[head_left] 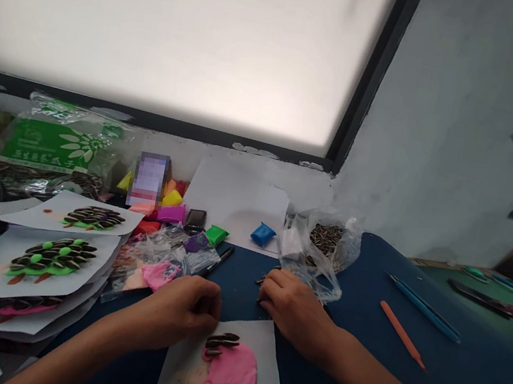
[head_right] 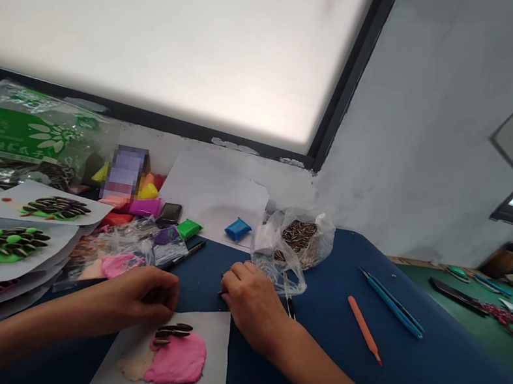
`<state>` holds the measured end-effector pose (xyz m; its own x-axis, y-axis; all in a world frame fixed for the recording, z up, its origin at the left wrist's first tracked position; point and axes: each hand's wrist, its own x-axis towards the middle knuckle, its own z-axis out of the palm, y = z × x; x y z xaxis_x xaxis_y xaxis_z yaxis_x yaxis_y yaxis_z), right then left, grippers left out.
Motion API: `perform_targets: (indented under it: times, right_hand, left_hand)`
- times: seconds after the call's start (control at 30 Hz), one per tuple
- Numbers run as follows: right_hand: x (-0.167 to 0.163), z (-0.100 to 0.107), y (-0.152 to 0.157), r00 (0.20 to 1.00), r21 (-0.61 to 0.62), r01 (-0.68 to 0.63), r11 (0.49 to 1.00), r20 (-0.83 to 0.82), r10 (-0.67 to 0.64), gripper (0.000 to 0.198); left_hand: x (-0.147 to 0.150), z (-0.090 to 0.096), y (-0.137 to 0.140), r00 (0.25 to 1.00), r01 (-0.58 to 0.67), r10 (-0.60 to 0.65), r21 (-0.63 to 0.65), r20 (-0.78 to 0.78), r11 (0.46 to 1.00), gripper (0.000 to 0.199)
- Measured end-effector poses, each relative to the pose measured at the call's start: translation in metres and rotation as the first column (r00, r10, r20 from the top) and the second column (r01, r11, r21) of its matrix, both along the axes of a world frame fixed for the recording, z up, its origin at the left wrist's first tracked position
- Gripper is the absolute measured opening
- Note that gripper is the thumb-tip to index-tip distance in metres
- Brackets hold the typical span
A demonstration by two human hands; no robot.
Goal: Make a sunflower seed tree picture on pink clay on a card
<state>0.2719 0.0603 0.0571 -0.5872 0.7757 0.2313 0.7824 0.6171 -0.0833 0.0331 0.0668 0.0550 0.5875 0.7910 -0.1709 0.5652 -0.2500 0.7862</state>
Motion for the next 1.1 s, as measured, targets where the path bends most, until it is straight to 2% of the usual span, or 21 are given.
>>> perform_targets:
  times: [0.13,0.27,0.4,0.5,0.67,1.1]
  right_hand:
    - [0.001,0.003,-0.001,1.0,0.011,-0.012,1.0,-0.026,0.012,0.016]
    - [-0.004,0.019,-0.015,0.992,0.002,-0.022,1.0,-0.126,0.022,0.014]
    - [-0.016,0.027,-0.038,0.96,-0.137,-0.121,0.983,-0.267,0.081,0.015]
    - [-0.022,0.02,-0.047,0.951,-0.192,-0.123,0.974,-0.304,0.061,0.015]
    - [-0.023,0.01,-0.049,0.952,-0.199,-0.136,0.97,-0.298,0.073,0.016]
    - [-0.027,-0.009,-0.051,0.949,-0.087,-0.142,0.986,-0.296,0.111,0.015]
  left_hand:
    - [0.001,0.001,0.001,1.0,0.001,-0.001,0.005,0.001,1.0,0.008]
    - [0.001,0.0,0.001,1.0,0.002,-0.002,0.005,0.007,1.0,0.009]
    - [0.0,-0.002,0.0,1.0,0.005,-0.005,0.004,0.013,1.0,0.01]
    - [-0.001,-0.004,0.001,1.0,0.005,-0.005,0.015,0.015,1.0,0.01]
    - [-0.001,-0.006,0.003,1.0,0.009,-0.009,0.022,0.018,1.0,0.01]
    - [-0.004,-0.002,0.002,0.998,0.038,-0.038,-0.003,0.051,0.999,0.01]
